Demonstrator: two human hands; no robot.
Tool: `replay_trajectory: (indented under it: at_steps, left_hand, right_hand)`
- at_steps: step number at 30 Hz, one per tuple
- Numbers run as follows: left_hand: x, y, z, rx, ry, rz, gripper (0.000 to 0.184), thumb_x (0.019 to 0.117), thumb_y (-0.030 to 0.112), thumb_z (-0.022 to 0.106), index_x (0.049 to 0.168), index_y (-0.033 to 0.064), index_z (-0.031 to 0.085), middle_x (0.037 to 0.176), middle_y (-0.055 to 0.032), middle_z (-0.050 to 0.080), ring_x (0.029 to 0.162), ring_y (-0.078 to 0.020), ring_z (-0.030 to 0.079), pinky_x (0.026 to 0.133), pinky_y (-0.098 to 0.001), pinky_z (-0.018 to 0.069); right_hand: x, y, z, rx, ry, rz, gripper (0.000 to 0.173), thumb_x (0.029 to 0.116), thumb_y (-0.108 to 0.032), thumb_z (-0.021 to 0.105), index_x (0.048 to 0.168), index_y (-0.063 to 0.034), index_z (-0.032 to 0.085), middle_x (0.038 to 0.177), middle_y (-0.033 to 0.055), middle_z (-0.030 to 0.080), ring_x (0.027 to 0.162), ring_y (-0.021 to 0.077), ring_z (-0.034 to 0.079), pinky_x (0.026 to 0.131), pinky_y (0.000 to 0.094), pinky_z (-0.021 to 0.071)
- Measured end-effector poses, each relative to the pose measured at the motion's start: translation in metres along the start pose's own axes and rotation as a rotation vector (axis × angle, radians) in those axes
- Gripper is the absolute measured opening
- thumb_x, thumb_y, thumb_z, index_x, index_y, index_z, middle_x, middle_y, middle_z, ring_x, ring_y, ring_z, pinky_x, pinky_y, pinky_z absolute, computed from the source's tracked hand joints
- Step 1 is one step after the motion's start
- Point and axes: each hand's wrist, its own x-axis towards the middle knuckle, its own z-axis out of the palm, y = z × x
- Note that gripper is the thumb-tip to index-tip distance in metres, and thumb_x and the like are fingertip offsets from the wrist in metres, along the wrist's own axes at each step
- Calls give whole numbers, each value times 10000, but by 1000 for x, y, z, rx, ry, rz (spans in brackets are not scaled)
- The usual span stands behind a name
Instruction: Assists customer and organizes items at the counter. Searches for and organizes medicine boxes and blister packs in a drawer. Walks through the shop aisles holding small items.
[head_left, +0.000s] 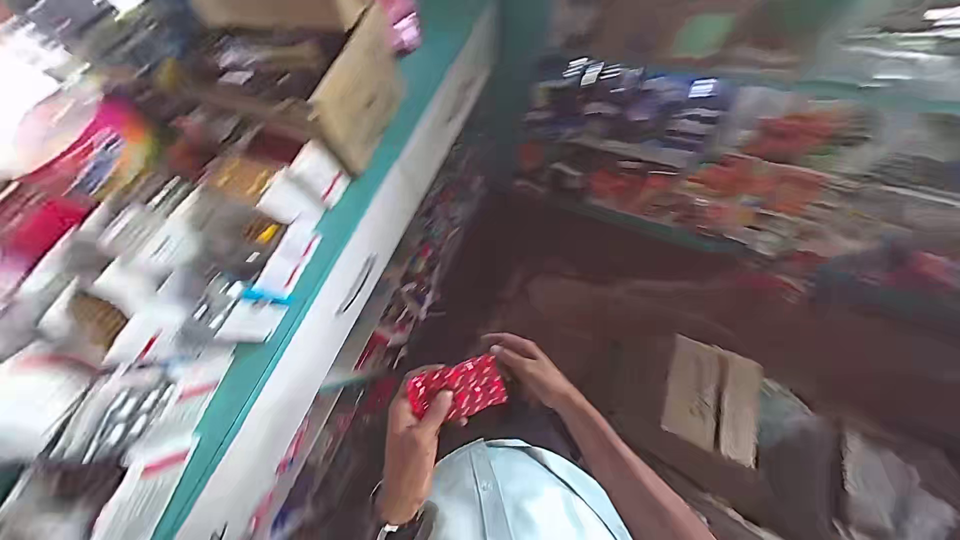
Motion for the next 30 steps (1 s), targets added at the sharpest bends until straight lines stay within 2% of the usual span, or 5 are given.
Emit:
replay_trajectory:
  at_steps: [7,11,16,22,30]
  left_hand:
    - [-46,-10,-32,-57,224,127,270,940,-65,608,1203,-9,588,1032,-100,722,863,-190,733,742,-359,647]
    - [-80,-6,-57,-19,343,234,259,915,-48,643,1172,-33,611,1028,-69,718,864,-138,717,758,-325,636]
    - [-130,-3,-115,-50,390,348,210,863,-72,697,1060,-47,630,955,-49,701,868,-62,678,817,-267,586]
    - [-219,-3,-213,-50,534,438,211,828,-56,763,992,1,643,890,-5,710,807,-41,680,760,-245,588]
    - [-317,-20,-318,44,681,561,161,826,-64,768,955,-11,687,984,-64,762,966,-130,737,896,-306,614]
  right_hand:
    - [18,-41,46,-61,-686,-69,653,1015,-581,512,1466,-110,536,1327,32,653,1179,119,632,1003,304,538]
    - [10,-49,110,-260,-678,-155,414,950,-266,729,1330,-124,648,1177,-7,730,1010,105,714,871,274,618]
    - [-15,-39,196,-304,-667,-163,244,948,-69,689,1121,-235,736,1025,-105,769,878,45,724,800,245,617]
    - [-54,7,315,-279,-883,-176,365,918,-117,747,1252,-255,698,1149,-81,748,1002,61,713,897,253,602]
    - [-88,83,447,-303,-1015,-263,246,879,-52,771,1114,-122,751,1057,12,755,936,101,721,842,264,620]
